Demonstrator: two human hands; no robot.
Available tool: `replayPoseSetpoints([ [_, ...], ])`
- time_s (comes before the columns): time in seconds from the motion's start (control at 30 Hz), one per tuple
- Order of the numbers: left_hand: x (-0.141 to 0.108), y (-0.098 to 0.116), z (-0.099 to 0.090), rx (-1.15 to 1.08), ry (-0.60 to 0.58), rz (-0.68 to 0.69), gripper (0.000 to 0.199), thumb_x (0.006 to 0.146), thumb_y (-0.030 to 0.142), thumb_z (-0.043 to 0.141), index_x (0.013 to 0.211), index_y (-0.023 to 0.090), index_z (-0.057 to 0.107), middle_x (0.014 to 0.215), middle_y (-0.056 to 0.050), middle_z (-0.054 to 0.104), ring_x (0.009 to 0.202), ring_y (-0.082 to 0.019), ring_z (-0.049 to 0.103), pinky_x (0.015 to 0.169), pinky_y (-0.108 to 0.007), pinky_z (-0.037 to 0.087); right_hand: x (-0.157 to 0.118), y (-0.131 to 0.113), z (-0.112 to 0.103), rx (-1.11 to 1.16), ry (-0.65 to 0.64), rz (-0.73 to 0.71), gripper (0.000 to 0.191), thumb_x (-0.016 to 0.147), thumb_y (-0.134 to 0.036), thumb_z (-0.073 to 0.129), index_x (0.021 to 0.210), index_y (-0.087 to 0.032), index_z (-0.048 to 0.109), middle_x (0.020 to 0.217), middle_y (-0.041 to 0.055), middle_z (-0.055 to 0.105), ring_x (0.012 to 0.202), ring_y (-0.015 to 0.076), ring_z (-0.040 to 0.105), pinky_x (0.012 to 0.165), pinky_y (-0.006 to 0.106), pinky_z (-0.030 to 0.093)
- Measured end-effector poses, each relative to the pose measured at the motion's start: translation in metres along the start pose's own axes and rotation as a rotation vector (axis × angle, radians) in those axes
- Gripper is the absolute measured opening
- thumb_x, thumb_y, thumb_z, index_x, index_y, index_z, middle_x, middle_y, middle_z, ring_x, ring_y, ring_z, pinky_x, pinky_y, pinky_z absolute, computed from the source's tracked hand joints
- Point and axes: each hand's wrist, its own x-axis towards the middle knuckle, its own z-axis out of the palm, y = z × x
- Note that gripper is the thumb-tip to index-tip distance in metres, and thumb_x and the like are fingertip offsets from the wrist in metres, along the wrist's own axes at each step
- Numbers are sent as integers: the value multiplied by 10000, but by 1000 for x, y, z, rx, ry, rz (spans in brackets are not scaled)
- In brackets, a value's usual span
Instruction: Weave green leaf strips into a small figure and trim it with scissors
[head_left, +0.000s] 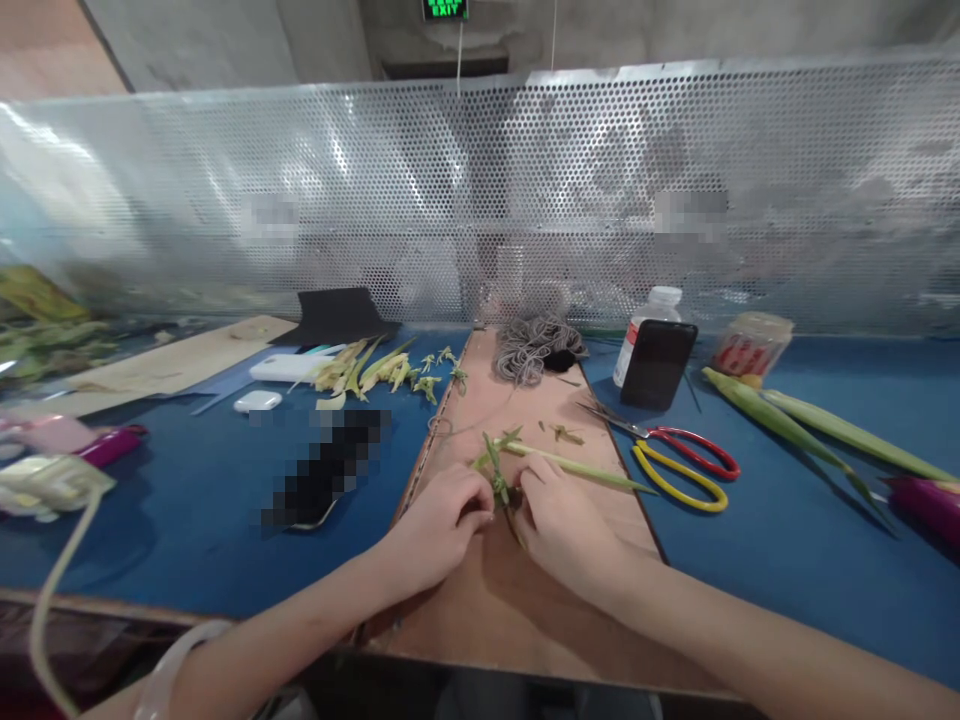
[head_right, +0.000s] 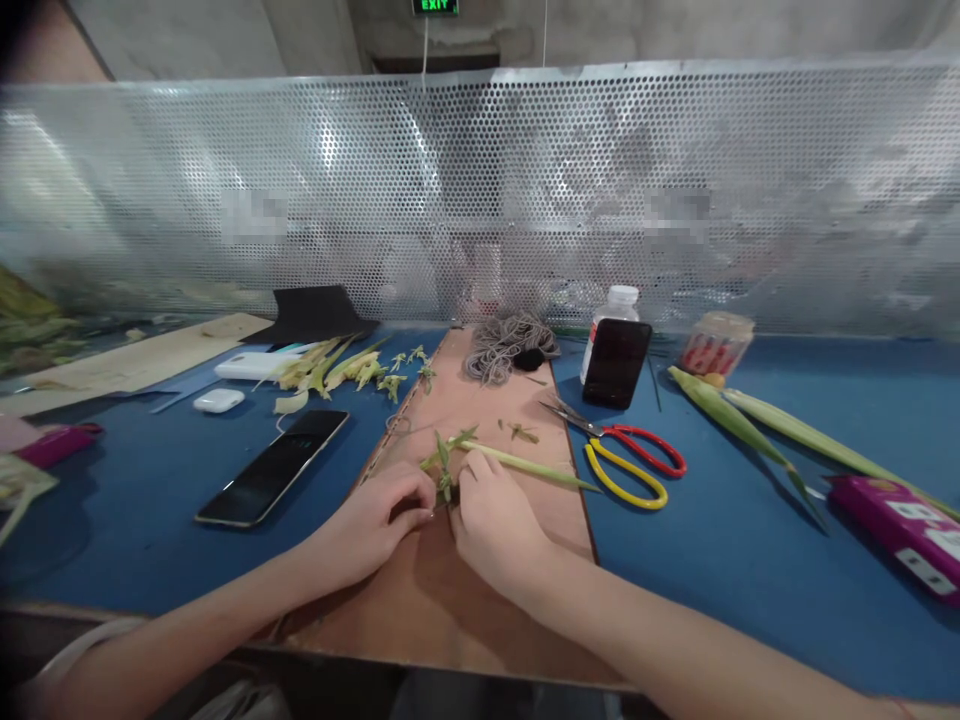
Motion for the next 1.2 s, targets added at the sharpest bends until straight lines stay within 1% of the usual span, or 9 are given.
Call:
replayPoseSetpoints([
  [0.23, 1, -1, 0, -14, -4, -51, 63, 755, 144, 504, 713, 177, 536, 766, -20, 568, 769, -160, 516, 728, -291, 412, -1, 6, 4, 71, 37, 61, 152, 710, -38, 387, 670, -143, 491, 666, 53, 488, 634, 173, 442, 571, 301, 415],
  [0.47, 2, 0, -2, -30, -26, -69, 65, 749, 161, 510, 698, 179, 547, 754, -9, 584, 747, -152, 531, 715, -273, 412, 0, 2, 4, -61, 20, 51, 153, 704, -40, 407, 672, -127, 528, 658, 74, 530, 587, 165, 449, 532, 289, 402],
  [0.6, 2, 0, -1, -27, -3, -110, 69, 758, 196, 508, 719, 172, 560, 752, -16, 590, 739, -159, 538, 703, -280, 412, 0, 8, 5, -102, -25, 11, 167, 723, -32, 428, 662, -145, 534, 649, 56, 535, 609, 171, 476, 598, 308, 426],
  [0.7, 3, -2, 0, -36, 19, -89, 78, 771, 210, 491, 744, 169, 551, 770, -22, 587, 749, -160, 532, 707, -286, 414, 2, 17, -1, -59, -53, -93, 184, 742, -19, 437, 706, -164, 543, 702, 49, 544, 712, 192, 511, 720, 348, 429],
  [0.83, 4, -6, 2, -61, 32, -65, 71, 770, 216, 487, 749, 169, 536, 775, -22, 579, 747, -156, 528, 702, -282, 414, 4, 25, -16, 1, 40, -73, 287, 751, -32, 430, 989, -158, 528, 959, 99, 534, 950, 229, 481, 812, 383, 401],
  [0.9, 3, -8, 3, -112, 37, -77, 63, 770, 221, 490, 773, 168, 523, 773, -21, 575, 740, -149, 534, 696, -273, 419, 3, 21, -25, 31, 31, -35, 258, 766, -75, 427, 998, -146, 515, 967, 106, 536, 930, 227, 491, 764, 353, 408],
  [0.97, 3, -9, 3, -165, 52, -88, 119, 762, 232, 506, 863, 169, 503, 802, -24, 569, 737, -145, 542, 678, -265, 429, -1, 13, -32, 54, -28, 20, 139, 806, -194, 424, 890, -154, 527, 844, 79, 571, 791, 210, 529, 656, 314, 401],
  [1.07, 1, -12, -2, -147, 69, -79, 262, 754, 200, 499, 1008, 173, 444, 818, -25, 541, 703, -141, 542, 631, -263, 439, -5, -1, -37, 30, -144, 113, 239, 793, -394, 447, 748, -173, 525, 706, 52, 593, 675, 209, 546, 567, 294, 340],
  [1.2, 5, -8, -16, 51, 10, 152, 345, 708, 75, 468, 1033, 190, 457, 985, -52, 525, 909, -164, 510, 818, -308, 406, -7, -6, -36, -18, -195, 161, 172, 755, -319, 463, 719, -163, 527, 731, 73, 618, 665, 206, 557, 526, 283, 261],
])
